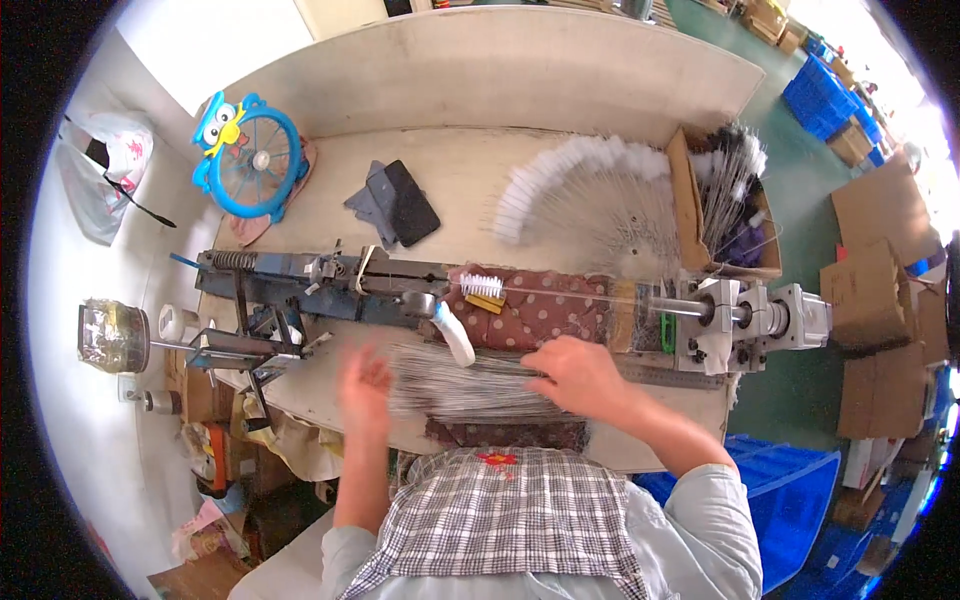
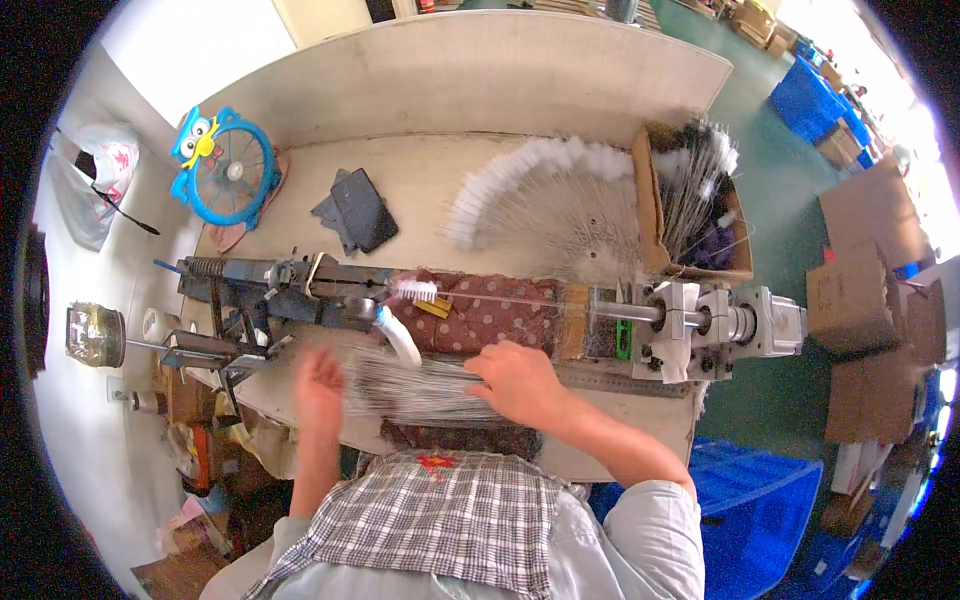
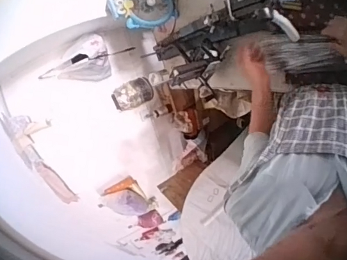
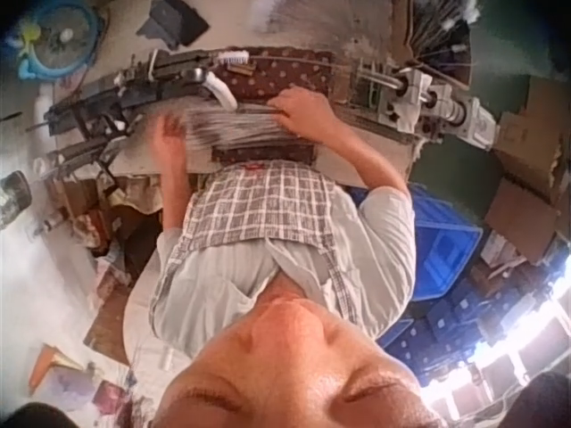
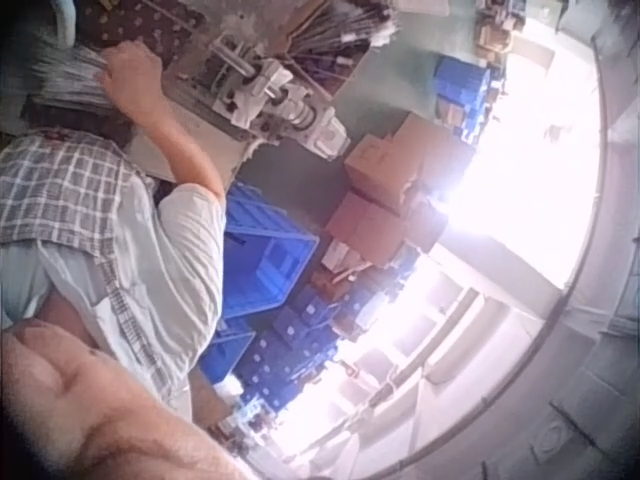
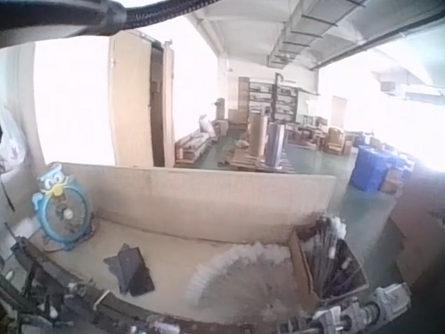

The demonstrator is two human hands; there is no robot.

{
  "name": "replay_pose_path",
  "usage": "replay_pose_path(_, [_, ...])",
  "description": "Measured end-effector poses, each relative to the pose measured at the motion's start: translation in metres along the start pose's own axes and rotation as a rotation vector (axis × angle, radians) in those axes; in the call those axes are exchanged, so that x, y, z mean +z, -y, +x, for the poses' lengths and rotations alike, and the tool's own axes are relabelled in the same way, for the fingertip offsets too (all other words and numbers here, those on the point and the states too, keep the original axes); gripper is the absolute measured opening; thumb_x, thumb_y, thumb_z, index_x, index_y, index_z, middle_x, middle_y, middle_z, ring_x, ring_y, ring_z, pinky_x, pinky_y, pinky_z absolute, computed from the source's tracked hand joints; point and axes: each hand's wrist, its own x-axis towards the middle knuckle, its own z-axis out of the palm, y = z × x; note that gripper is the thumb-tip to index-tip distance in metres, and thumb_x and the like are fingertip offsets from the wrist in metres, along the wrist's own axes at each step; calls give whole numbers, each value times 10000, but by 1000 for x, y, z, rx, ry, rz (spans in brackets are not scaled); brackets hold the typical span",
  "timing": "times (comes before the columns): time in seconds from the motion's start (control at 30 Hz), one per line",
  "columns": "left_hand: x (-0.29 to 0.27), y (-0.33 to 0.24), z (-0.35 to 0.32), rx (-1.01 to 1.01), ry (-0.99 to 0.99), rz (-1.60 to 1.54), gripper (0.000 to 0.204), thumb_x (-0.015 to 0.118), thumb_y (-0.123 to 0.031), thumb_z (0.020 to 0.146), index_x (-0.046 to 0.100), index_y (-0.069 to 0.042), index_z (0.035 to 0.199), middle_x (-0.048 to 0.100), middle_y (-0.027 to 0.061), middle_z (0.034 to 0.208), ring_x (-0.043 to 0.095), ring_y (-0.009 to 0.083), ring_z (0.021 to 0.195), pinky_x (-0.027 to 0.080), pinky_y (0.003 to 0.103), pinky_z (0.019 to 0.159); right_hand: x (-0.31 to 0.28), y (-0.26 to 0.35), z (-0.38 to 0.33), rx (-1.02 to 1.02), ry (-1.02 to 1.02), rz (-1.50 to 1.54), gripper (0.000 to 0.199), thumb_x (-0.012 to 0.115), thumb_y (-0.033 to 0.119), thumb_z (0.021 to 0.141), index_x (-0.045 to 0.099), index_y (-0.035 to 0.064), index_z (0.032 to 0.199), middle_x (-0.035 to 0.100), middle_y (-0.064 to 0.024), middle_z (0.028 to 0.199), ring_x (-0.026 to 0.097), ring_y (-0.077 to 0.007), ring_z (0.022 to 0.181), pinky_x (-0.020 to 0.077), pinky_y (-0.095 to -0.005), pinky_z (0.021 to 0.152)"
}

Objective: Assembling industrial cleaning brushes using a manual mechanical jig at a workshop bench.

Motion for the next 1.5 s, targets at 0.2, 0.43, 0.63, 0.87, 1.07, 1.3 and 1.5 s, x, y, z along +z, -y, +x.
replay_pose_path(0.2, [-172, -59, 67, 270, -538, -264, 322, 630, -374, 847, 583, -70, 944, 597, 12, 804, 580, 108, 726, 483, 223, 639, 15, -11, -1, 30, 98, 9, 138, 627, 202, 773, 661, 115, 875, 607, -48, 861, 594, -252, 883, 508, -376, 726])
replay_pose_path(0.43, [-188, -61, 76, 256, -709, -217, 372, 623, -407, 850, 575, -54, 958, 614, 35, 864, 608, 141, 782, 512, 231, 669, 7, -10, -1, 92, 145, -37, 92, 591, 128, 790, 650, 107, 857, 572, -58, 875, 591, -256, 868, 504, -383, 705])
replay_pose_path(0.63, [-89, 16, 33, -61, -237, -264, 267, 537, -249, 913, 535, -45, 1085, 612, 94, 966, 613, 199, 884, 521, 306, 786, -3, -20, -5, 161, 87, -4, 123, 556, 136, 828, 593, 101, 940, 567, -78, 884, 586, -288, 864, 493, -411, 710])
replay_pose_path(0.87, [71, 24, -31, -143, 412, -46, 260, 532, -180, 891, 520, -22, 1096, 591, 125, 1035, 563, 199, 1000, 439, 340, 910, 2, -30, -13, 208, 87, 31, 131, 521, 192, 869, 570, 91, 936, 592, -103, 905, 599, -308, 847, 489, -421, 701])
replay_pose_path(1.07, [163, -25, -91, -729, 358, -305, 208, 602, -239, 862, 487, -81, 791, 517, 14, 718, 492, 131, 606, 401, 284, 555, -11, -29, -16, 121, 163, -102, 128, 542, 89, 793, 559, 86, 919, 558, -101, 880, 607, -311, 820, 500, -418, 665])
replay_pose_path(1.3, [107, -81, -57, -712, 639, -517, 491, 381, -499, 945, 565, -44, 924, 528, 44, 578, 415, 123, 394, 423, 291, 486, -29, -1, -15, 136, 102, -246, 231, 574, 1, 692, 530, 55, 912, 536, -127, 836, 596, -311, 805, 505, -400, 631])
replay_pose_path(1.5, [91, -51, -74, -405, 610, -166, 462, 353, -447, 961, 572, -55, 852, 542, 52, 602, 432, 135, 419, 428, 306, 502, -116, -16, -27, 118, -206, -494, 197, 565, -23, 714, 548, 56, 894, 537, -114, 815, 587, -284, 749, 488, -394, 649])
